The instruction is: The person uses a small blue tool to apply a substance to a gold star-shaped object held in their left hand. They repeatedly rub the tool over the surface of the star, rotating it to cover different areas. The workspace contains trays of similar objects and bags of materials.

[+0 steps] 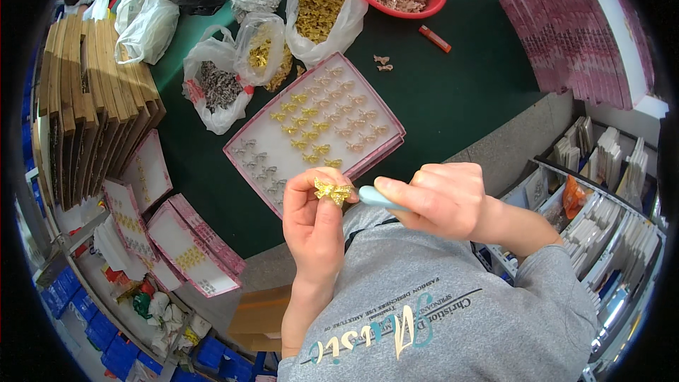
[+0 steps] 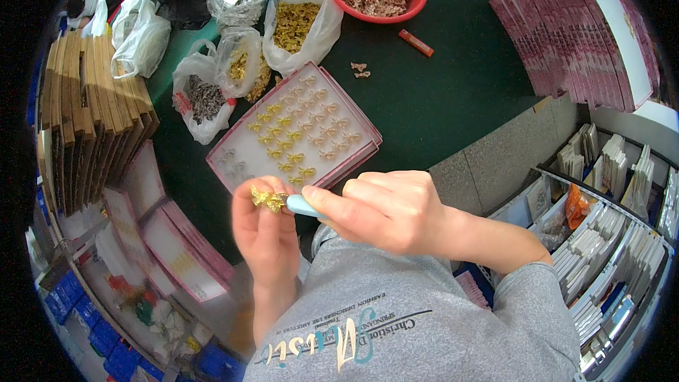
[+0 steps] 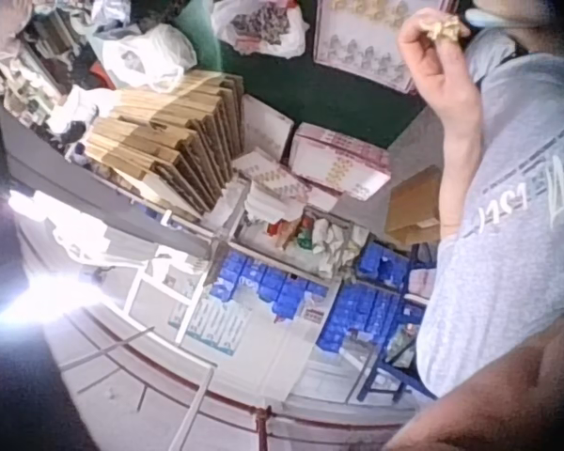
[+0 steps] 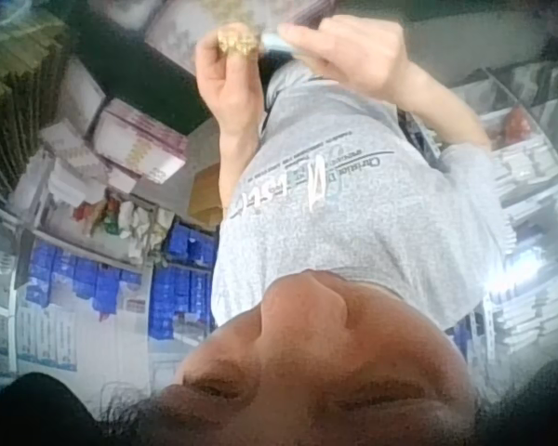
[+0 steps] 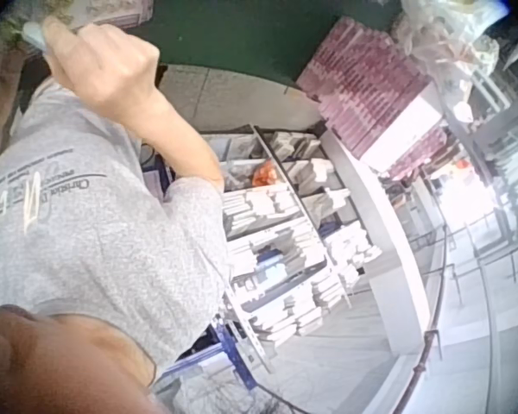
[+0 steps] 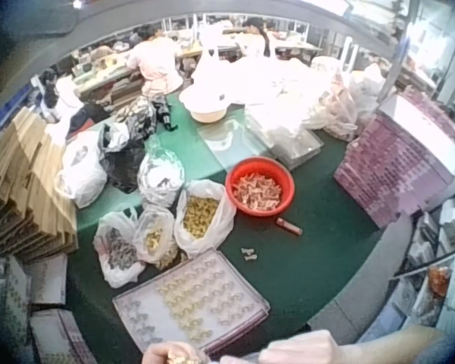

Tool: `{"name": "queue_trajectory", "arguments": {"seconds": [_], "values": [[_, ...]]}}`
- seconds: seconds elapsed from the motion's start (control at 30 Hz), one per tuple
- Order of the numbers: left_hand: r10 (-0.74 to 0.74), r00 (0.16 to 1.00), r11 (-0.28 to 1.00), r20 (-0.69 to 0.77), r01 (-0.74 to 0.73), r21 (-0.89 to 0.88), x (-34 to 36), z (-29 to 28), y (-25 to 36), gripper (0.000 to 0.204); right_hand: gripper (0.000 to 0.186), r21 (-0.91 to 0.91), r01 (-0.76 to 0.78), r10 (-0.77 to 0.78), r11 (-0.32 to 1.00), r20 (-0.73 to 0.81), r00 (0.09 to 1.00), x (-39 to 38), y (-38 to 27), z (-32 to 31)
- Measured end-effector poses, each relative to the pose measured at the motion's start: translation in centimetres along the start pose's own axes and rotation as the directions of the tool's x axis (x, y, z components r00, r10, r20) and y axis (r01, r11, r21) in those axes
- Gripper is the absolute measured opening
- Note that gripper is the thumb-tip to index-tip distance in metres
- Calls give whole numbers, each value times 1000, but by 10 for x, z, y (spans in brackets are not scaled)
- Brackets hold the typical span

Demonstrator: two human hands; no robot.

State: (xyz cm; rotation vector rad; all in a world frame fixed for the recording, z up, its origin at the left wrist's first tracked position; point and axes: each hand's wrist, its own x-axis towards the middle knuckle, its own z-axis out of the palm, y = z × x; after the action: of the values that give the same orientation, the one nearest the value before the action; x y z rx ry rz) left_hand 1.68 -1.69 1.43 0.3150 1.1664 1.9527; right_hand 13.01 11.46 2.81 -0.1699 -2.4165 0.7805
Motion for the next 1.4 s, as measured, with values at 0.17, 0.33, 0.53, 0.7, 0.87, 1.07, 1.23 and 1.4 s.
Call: {"name": "queue_trajectory", "arguments": {"seconds": [0.17, 0.33, 0.53, 0.7, 0.87, 1.07, 1.23, 1.4], "values": [[42, 998, 999, 37, -43, 31, 0, -4, -3, 11, 35, 14, 3, -3, 1000, 43, 999, 0, -3, 1], [61, 997, 997, 47, -63, 54, 0, -5, -4, 11, 35, 14, 9, -9, 1000, 45, 999, 1, -3, 1], [64, 997, 995, 40, -66, 71, 0, -4, -3, 10, 35, 6, 6, -6, 1000, 14, 1000, 1, -2, 4], [69, 997, 994, 41, -73, 87, 1, -5, -4, 10, 35, -1, 1, -1, 1000, 15, 1000, 2, -3, 4], [90, 995, 989, 35, -93, 111, 0, -5, -5, 11, 36, 17, -14, 14, 1000, 7, 1000, 1, -4, 5], [174, 985, 968, 2, -171, 181, -3, -3, -7, 12, 36, -24, -32, 33, 999, 25, 999, 0, -9, 6], [209, 978, 953, -25, -198, 229, -5, -2, -9, 14, 35, -48, -33, 35, 998, 40, 999, -1, -11, 5], [195, 981, 952, -15, -186, 241, -6, -1, -8, 14, 36, -139, 21, -11, 990, 71, 997, 0, -10, 2]]}}
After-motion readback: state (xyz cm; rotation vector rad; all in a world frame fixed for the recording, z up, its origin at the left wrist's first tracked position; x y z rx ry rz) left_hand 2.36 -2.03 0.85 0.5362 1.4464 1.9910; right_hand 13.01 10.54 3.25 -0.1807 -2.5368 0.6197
